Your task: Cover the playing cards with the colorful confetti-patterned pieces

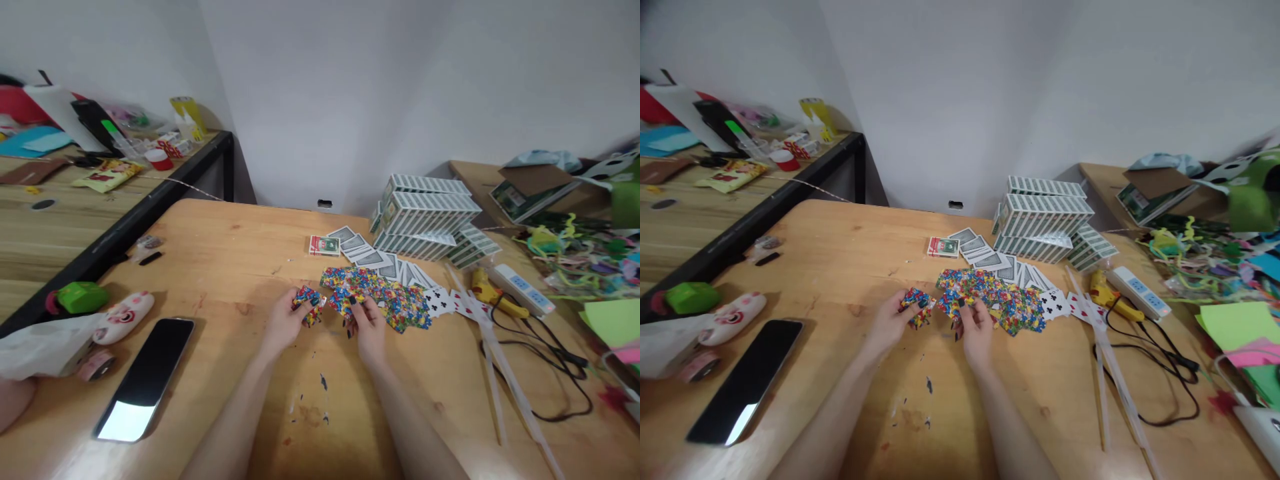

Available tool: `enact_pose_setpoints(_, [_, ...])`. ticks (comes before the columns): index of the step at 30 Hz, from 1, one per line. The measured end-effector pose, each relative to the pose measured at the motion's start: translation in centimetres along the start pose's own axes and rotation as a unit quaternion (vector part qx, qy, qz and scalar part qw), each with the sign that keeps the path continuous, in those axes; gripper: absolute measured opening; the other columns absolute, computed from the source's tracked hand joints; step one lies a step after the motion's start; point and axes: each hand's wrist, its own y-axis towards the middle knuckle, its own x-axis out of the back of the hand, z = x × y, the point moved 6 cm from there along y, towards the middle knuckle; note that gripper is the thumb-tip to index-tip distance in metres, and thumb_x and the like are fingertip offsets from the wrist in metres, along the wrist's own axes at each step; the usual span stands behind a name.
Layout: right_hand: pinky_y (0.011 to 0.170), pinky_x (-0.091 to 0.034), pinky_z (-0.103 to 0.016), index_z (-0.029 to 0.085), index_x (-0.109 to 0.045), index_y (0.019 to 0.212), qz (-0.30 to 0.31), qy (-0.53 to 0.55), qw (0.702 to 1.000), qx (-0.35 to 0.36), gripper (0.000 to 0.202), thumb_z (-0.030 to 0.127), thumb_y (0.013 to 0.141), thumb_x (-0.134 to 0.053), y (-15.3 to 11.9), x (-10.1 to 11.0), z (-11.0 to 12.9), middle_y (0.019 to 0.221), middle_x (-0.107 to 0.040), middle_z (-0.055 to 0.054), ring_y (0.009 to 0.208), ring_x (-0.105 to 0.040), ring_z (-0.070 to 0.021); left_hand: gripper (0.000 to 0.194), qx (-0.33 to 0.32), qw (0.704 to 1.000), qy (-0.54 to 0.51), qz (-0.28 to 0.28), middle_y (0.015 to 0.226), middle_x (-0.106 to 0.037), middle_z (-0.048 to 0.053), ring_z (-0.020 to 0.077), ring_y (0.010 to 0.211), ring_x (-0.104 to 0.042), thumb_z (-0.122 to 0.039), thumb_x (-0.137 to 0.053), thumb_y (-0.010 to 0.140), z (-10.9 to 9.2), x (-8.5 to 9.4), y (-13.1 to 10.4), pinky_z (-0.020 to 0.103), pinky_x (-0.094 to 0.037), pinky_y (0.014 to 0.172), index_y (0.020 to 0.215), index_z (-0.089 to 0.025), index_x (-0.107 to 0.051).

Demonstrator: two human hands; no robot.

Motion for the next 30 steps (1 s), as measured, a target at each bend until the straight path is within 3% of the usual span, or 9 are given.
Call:
enact_pose_setpoints(3, [0.03,-0.029,-0.016,0.019,-0.044,0.064,0.038,-0.01,0.999,-0.006,0.027,0.041,0.071,-0.058,0.0,-0.3,-0.1,0.043,-0.047,0.008,0.03,-0.037,-0.0053,0.022,0.027,0.995,-0.098,-0.002,0.063,-0.059,-0.001,0.0132,0.048,-0.057,-0.034,-0.056,0.071,0.3,-0.8,-0.1,0.023,-0.043,0.046,0.082,-0.015,-0.051])
enact_pose_setpoints(6, [0.03,-0.023,-0.017,0.019,-0.042,0.057,0.062,-0.045,0.997,-0.008,0.032,0.043,0.072,-0.056,0.1,-0.5,-0.2,0.039,-0.044,0.008,0.03,-0.034,-0.0048,0.029,0.05,0.992,-0.118,-0.014,0.059,-0.06,0.0,0.0137,0.043,-0.057,-0.04,-0.047,0.077,0.6,-1.3,-0.2,0.024,-0.043,0.043,0.09,-0.014,-0.053])
enact_pose_setpoints(11, [0.035,-0.023,-0.017,0.019,-0.039,0.055,0.071,-0.066,0.995,0.013,0.034,0.043,0.073,-0.055,0.3,-0.2,-0.1,0.041,-0.036,0.009,0.035,-0.032,-0.0052,0.031,-0.015,0.995,0.001,-0.096,0.063,-0.062,0.001,0.0139,0.054,-0.058,-0.039,-0.04,0.081,0.2,-0.2,-0.2,0.022,-0.043,0.048,0.087,-0.014,-0.058])
enact_pose_setpoints(14, [0.036,-0.023,-0.018,0.02,-0.038,0.054,0.088,-0.105,0.99,0.019,0.034,0.044,0.074,-0.052,0.4,-0.5,-0.3,0.042,-0.033,0.009,0.036,-0.031,-0.0062,0.033,-0.041,0.984,0.117,-0.129,0.056,-0.058,-0.001,0.0119,0.049,-0.054,-0.038,-0.037,0.083,0.0,0.5,-0.2,0.02,-0.038,0.046,0.082,-0.014,-0.059])
enact_pose_setpoints(16, [0.036,-0.024,-0.019,0.02,-0.041,0.055,0.105,-0.148,0.983,0.022,0.033,0.044,0.075,-0.05,0.3,-1.0,-0.4,0.042,-0.034,0.008,0.036,-0.033,-0.0074,0.036,-0.039,0.959,0.234,-0.153,0.05,-0.055,-0.001,0.0118,0.044,-0.05,-0.039,-0.035,0.083,-0.2,1.0,-0.3,0.02,-0.032,0.043,0.076,-0.014,-0.06])
enact_pose_setpoints(19, [0.038,-0.026,-0.02,0.019,-0.051,0.058,0.105,-0.238,0.964,0.062,0.03,0.042,0.075,-0.049,0.1,-1.8,-0.3,0.042,-0.039,0.006,0.038,-0.037,-0.0096,0.037,-0.035,0.891,0.412,-0.187,0.053,-0.058,0.004,0.0148,0.049,-0.054,-0.037,-0.035,0.084,-0.9,1.4,-0.5,0.022,-0.029,0.045,0.072,-0.015,-0.062])
enact_pose_setpoints(23, [0.042,-0.03,-0.021,0.016,-0.062,0.091,0.055,-0.329,0.936,0.109,0.029,0.038,0.075,-0.05,-0.1,-2.2,0.0,0.044,-0.044,0.007,0.04,-0.041,-0.0113,0.036,0.009,0.819,0.546,-0.177,0.064,-0.064,0.01,0.0206,0.055,-0.059,-0.036,-0.033,0.084,-1.0,1.5,-0.5,0.025,-0.032,0.047,0.09,-0.016,-0.062])
enact_pose_setpoints(26, [0.044,-0.032,-0.022,0.014,-0.056,0.109,0.034,-0.356,0.925,0.128,0.04,0.035,0.076,-0.049,-0.3,-2.1,0.1,0.043,-0.043,0.008,0.039,-0.041,-0.0114,0.04,0.042,0.793,0.581,-0.176,0.069,-0.064,0.011,0.024,0.06,-0.061,-0.041,-0.034,0.083,-0.7,1.9,-0.6,0.027,-0.036,0.049,0.105,-0.017,-0.057])
enact_pose_setpoints(30, [0.043,-0.033,-0.021,0.015,-0.056,0.109,-0.004,-0.365,0.918,0.156,0.038,0.034,0.078,-0.047,-0.5,-1.4,0.3,0.044,-0.04,0.008,0.039,-0.04,-0.0107,0.043,0.03,0.784,0.585,-0.204,0.084,-0.06,0.012,0.0246,0.069,-0.059,-0.041,-0.035,0.084,-1.1,2.4,-1.0,0.03,-0.041,0.053,0.117,-0.018,-0.048])
